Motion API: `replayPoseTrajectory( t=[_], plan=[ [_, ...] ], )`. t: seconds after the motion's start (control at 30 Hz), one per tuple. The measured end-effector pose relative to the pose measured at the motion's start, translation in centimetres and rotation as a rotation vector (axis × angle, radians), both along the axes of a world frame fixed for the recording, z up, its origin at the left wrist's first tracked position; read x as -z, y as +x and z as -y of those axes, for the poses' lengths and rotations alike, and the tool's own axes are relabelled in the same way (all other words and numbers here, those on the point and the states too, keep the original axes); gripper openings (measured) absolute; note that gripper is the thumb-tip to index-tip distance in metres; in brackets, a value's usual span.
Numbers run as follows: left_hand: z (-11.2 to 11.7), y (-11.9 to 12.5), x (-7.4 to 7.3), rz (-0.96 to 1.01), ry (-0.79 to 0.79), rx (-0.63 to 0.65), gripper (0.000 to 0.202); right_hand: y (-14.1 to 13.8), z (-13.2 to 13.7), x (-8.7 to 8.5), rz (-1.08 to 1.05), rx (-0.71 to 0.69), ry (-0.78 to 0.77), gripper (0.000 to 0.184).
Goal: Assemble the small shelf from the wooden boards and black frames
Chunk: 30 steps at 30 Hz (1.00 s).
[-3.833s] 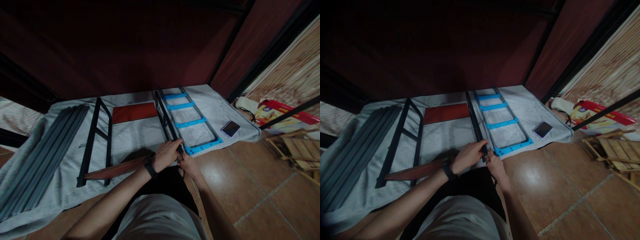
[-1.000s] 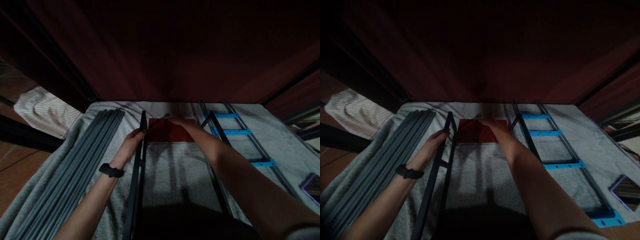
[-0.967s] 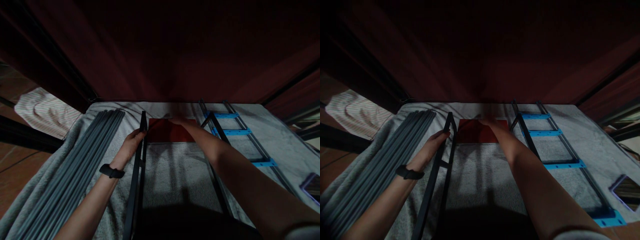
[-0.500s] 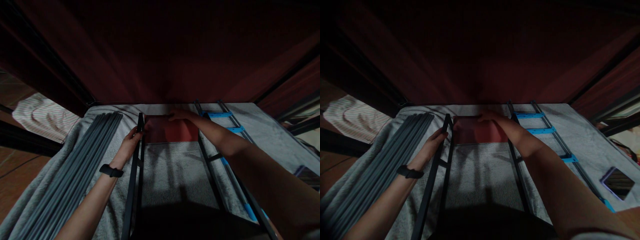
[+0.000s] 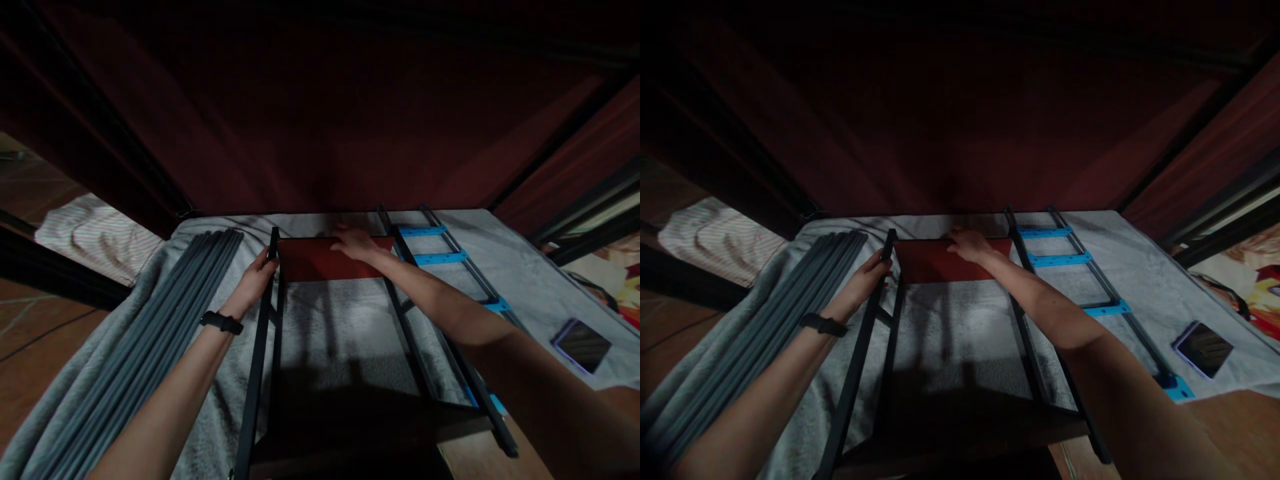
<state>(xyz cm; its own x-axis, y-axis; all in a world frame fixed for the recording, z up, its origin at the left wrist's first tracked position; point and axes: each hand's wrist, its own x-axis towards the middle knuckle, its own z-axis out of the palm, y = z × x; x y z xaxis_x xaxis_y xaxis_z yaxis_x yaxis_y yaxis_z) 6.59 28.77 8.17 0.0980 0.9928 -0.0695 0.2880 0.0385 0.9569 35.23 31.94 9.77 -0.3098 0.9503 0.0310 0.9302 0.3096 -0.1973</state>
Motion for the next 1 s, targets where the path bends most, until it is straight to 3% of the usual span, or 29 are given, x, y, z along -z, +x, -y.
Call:
replayPoseTrajectory(
  t=[0.43,0.67,0.77,1.0],
  plan=[
    [-0.1,1.4,-0.4,0.255,-0.135,-0.040,0.045,-1.2,1.4,-0.2,0.041,-0.059,0.064,0.032],
    [-0.4,1.4,0.1,0.114,-0.023,-0.065,0.054,-1.1,2.4,1.0,0.020,-0.050,0.118,0.033],
    [-0.7,1.1,0.6,0.169,-0.007,-0.015,0.061,-1.2,2.8,1.7,-0.014,-0.028,0.138,0.032],
    [-1.0,0.7,1.5,0.333,-0.033,0.028,0.049,-1.5,3.5,1.8,-0.032,0.015,0.133,0.030]
  ],
)
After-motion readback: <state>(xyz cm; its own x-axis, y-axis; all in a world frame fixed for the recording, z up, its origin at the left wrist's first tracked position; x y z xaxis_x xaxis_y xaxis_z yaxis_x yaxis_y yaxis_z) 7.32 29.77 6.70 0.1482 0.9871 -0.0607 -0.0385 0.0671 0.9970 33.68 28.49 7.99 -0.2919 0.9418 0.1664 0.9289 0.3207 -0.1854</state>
